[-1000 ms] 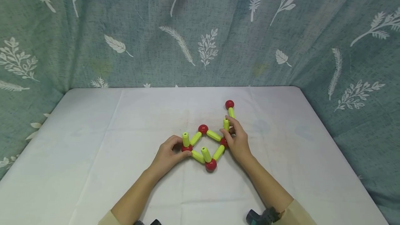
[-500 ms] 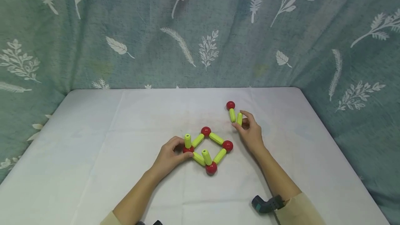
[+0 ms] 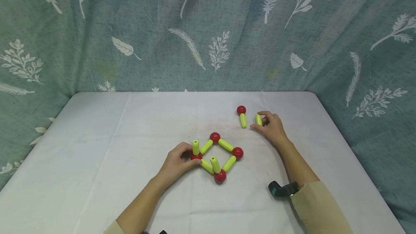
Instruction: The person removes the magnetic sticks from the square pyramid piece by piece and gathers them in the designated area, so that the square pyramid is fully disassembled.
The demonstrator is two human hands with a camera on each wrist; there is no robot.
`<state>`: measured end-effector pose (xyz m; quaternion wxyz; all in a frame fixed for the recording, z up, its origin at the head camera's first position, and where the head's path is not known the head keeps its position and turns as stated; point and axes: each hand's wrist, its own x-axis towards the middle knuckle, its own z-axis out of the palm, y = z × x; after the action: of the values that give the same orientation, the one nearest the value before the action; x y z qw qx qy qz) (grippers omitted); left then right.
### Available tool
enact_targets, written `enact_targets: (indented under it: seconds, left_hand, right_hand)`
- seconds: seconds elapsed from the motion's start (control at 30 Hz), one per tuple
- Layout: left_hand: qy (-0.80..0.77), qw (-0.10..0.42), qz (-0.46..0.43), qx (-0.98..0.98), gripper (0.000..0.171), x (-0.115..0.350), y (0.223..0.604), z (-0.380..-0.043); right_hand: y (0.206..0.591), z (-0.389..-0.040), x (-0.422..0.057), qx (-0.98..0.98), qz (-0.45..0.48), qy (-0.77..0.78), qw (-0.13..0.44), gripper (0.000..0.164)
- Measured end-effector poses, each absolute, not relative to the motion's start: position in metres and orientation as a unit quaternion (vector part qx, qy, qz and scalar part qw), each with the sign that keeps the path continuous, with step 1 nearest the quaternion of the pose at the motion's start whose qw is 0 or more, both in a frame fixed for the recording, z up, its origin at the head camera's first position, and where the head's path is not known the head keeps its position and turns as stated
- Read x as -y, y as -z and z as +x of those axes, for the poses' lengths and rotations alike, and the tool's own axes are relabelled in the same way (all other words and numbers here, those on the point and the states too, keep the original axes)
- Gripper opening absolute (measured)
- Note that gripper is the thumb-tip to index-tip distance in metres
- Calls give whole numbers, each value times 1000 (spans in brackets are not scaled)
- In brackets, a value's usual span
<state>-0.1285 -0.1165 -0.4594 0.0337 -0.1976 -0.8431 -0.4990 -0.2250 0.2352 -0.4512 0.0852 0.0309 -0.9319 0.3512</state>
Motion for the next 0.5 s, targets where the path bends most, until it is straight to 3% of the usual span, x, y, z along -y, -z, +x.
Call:
enact_targets:
  seconds: [0.2, 0.5]
  left_hand:
    - [497, 41, -208, 842, 32, 117, 458, -128]
    - [500, 33, -202, 841, 31, 117, 459, -129]
  right_hand:
    - [450, -233, -236, 937, 38, -340, 66, 63]
    - [439, -238, -248, 930, 78, -356, -40, 67]
